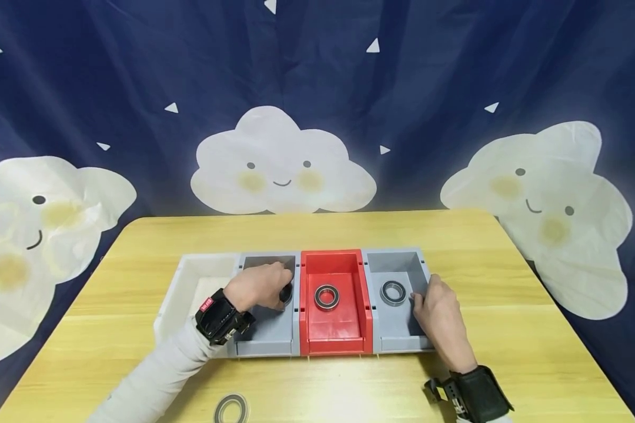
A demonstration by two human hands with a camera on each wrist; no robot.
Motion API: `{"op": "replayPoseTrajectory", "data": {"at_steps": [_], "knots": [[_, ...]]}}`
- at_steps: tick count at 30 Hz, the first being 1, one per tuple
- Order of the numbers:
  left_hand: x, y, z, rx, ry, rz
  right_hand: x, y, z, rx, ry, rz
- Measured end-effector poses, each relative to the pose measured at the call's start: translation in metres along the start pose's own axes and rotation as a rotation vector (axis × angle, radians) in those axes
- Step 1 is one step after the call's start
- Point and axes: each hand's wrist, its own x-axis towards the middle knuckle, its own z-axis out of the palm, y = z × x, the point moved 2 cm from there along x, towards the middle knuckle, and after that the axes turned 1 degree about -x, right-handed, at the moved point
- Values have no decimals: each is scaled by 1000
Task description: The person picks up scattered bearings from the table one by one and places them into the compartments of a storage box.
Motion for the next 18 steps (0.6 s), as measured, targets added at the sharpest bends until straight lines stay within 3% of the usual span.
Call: {"op": "replayPoseTrajectory", "data": {"at_steps": [6,13,18], "knots": [[-18,5,-9,35,39,-11,0,0,2,-6,-15,7],[-63,9,-38,-14,126,65,0,2,1,-6,-23,7],[-99,7,-44,1,174,105,1,2,1,-10,-23,7]]}}
